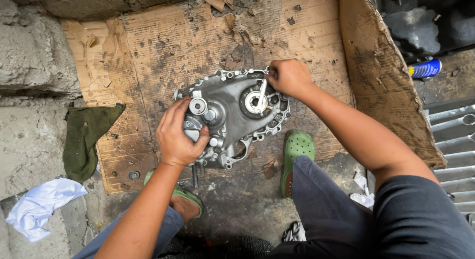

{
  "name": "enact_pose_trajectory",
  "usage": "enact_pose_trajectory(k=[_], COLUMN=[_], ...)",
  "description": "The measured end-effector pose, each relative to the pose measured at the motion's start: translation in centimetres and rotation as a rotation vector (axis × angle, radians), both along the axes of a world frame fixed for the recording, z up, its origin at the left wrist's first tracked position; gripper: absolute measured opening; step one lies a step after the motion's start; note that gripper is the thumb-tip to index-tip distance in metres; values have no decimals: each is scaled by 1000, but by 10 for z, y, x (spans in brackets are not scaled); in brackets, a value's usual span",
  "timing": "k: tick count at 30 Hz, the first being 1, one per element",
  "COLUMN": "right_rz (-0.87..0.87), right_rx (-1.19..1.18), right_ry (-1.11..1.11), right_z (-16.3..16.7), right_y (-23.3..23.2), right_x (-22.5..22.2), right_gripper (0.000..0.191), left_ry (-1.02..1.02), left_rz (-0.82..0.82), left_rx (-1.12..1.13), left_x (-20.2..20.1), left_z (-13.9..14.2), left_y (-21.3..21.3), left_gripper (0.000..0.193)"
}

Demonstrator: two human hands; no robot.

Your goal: The person uses a wrench to tighten bolts on a disassembled engine block placed on cardboard. They hold the engine steady with one hand while turning the wrench with the other, working on multiple bolt locations around the perimeter.

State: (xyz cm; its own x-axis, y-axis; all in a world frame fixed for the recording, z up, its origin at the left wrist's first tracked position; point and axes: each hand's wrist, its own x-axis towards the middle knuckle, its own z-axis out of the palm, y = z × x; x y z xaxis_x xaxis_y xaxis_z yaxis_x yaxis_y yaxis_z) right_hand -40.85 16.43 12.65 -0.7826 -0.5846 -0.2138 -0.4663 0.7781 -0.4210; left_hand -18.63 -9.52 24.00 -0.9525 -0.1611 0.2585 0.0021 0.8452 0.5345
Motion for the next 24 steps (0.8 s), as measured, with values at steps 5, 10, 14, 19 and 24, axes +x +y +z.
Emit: enact_pose_trajectory(k=[5,10,14,19,24], right_rz=[561,617,667,705,574], right_rx=[-5,80,7,-146,-138], right_ry=[319,211,291,390,294], right_z=[15,14,10,10,7], right_y=[-1,-19,-26,-21,-2], right_x=[7,-7,-15,-4,-13], right_gripper=[33,23,17,23,15], left_ry=[12,11,5,2,0], left_rz=[14,7,10,7,5], left_rx=[12,2,15,-11,3], left_x=[1,1,0,0,2], left_z=[1,1,0,-2,-4], left_y=[-2,-2,-1,-1,-1], left_gripper=[63,61,63,63,63])
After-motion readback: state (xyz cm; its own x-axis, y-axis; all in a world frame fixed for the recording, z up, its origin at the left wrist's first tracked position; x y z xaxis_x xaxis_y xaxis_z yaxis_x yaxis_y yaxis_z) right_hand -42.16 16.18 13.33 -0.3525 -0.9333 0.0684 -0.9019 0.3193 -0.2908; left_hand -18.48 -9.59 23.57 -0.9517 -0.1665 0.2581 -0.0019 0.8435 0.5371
